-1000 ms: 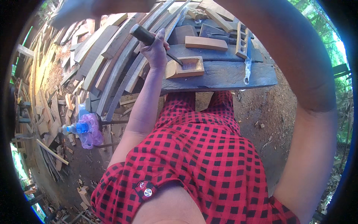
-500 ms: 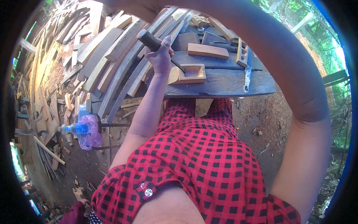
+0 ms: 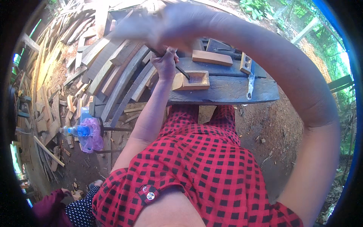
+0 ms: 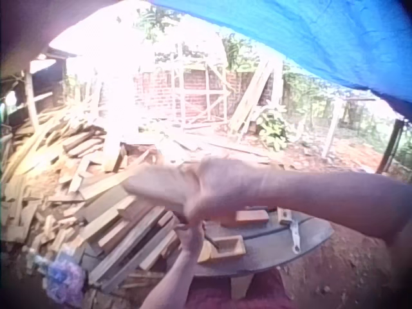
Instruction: The person is using a mallet and a chisel to carve out a section of a wood block on a workbench.
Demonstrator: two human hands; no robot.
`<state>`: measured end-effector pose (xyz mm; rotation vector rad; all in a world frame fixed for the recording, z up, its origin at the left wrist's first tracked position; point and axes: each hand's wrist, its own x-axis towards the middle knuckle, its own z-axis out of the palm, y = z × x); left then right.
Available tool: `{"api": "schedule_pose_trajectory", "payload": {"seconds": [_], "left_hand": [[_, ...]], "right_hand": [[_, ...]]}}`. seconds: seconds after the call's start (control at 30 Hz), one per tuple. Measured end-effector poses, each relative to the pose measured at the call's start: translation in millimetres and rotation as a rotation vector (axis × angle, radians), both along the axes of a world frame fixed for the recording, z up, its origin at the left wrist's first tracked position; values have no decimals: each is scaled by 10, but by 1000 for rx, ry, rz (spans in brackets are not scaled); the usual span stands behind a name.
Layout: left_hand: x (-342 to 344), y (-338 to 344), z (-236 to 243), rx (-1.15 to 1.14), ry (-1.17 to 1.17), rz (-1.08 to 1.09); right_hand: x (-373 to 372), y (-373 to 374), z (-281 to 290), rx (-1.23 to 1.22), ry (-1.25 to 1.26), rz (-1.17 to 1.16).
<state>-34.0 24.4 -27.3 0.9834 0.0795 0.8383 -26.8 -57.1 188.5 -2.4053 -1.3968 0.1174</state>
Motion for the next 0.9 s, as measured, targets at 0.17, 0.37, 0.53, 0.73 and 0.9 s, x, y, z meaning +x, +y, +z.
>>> {"api": "schedule_pose_trajectory", "payload": {"seconds": [0.17,0.37,0.53,0.73,0.9], "left_hand": [[-2,-12,5,12,47,10],[6,-9,8,36,78,29],[24,-12,-12,-16,8,7],[23,-2,-51,29,46,15],[36,-6,-49,-32,-23,25]], "right_hand": [[303,-18,231,25,346,286],[-84,3,288,396,119,18],[-132,48,336,-147,176,-165],[-108,-58,464,180,-54,45],[97,17,-41,-140,-25,14]]}}
